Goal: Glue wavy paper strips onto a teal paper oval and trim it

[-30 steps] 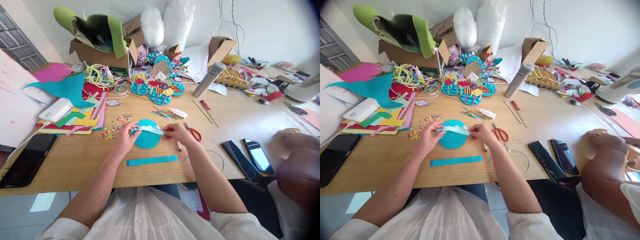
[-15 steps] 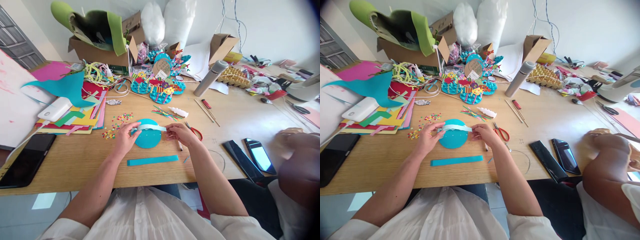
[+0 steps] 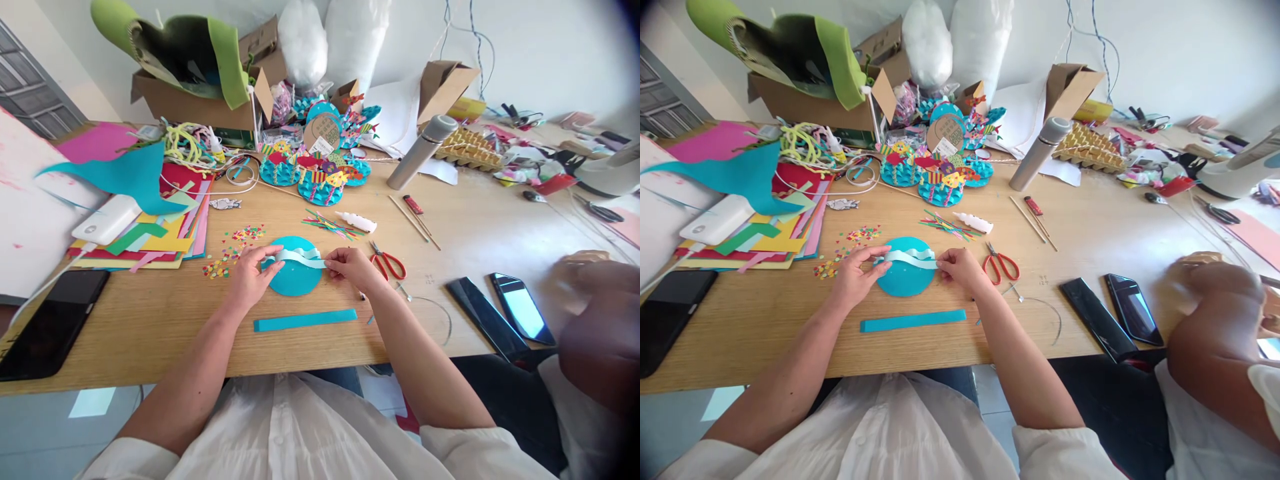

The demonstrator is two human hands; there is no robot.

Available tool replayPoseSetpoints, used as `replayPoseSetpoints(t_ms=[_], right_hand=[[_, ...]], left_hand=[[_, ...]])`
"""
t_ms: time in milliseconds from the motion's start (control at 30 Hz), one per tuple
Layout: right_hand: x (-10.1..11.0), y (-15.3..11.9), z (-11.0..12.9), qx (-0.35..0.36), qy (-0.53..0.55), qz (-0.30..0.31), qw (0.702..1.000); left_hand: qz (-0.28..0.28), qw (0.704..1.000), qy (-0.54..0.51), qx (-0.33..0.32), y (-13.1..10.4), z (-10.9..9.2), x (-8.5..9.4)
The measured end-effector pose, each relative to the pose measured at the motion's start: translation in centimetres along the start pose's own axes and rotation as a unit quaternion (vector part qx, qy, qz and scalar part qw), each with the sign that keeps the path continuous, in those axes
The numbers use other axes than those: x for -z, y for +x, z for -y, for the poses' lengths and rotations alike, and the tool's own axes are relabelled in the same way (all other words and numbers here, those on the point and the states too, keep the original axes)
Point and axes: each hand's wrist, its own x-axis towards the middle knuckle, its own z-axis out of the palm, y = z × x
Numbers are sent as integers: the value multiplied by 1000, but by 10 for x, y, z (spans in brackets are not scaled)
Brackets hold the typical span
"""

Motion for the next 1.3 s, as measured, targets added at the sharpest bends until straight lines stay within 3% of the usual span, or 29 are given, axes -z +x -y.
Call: replayPoseSetpoints(t_ms=[367,567,700,1000,1300], right_hand=[[-9,7,-13,23,-147,-46,988],[-8,4,-5,12,-155,-37,987],[-1,6,0,6,-145,1,989],[5,6,9,-33,3,4,999],[-3,10,0,-18,-71,11,997]], left_hand=[[5,1000,13,7,0,-1,0],[5,1000,19,5,1,-2,0],[5,1000,18,3,1,-2,1],[9,1000,18,15,1,-2,2],[7,1000,17,7,2,-2,2]])
